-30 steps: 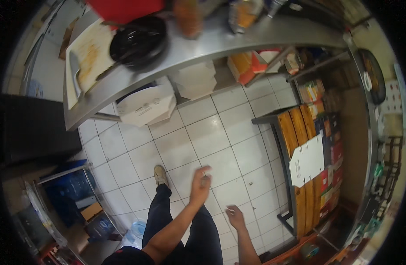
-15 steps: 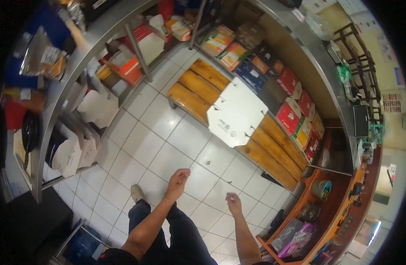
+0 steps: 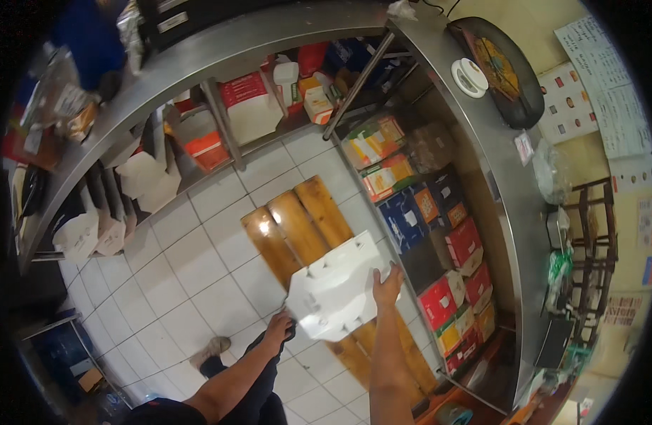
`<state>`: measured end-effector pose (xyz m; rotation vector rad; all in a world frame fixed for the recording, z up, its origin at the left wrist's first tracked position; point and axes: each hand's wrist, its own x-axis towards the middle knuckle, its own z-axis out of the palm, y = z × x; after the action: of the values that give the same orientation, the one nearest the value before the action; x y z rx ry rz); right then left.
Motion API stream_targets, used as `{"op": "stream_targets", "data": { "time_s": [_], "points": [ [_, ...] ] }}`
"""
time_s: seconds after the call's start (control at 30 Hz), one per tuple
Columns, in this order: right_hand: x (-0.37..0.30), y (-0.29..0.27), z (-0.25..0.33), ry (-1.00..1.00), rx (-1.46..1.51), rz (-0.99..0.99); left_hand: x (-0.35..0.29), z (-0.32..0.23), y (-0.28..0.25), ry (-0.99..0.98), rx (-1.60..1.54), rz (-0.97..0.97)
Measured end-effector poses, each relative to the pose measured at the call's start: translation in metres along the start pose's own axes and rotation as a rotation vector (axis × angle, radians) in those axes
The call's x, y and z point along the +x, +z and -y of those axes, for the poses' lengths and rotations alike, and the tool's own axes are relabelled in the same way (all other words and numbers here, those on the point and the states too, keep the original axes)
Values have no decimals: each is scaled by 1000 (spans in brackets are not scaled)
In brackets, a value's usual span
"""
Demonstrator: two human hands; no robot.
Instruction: Assemble and stack food packaging boxes.
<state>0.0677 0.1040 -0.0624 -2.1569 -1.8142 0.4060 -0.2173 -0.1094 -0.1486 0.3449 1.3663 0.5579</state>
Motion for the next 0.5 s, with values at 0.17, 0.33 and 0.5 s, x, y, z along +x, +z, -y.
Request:
{"op": "stream_targets", "data": {
  "time_s": [0.17,0.33,0.5],
  "points": [
    [47,18,-33,161,207,433,28,-38,27,-98,-744,-376],
    [25,34,-37,140,513,451,27,-82,35,138,-296,-481],
    [19,39,-48,294,593,522,18,-97,32,213,-260,-516]
  ]
}}
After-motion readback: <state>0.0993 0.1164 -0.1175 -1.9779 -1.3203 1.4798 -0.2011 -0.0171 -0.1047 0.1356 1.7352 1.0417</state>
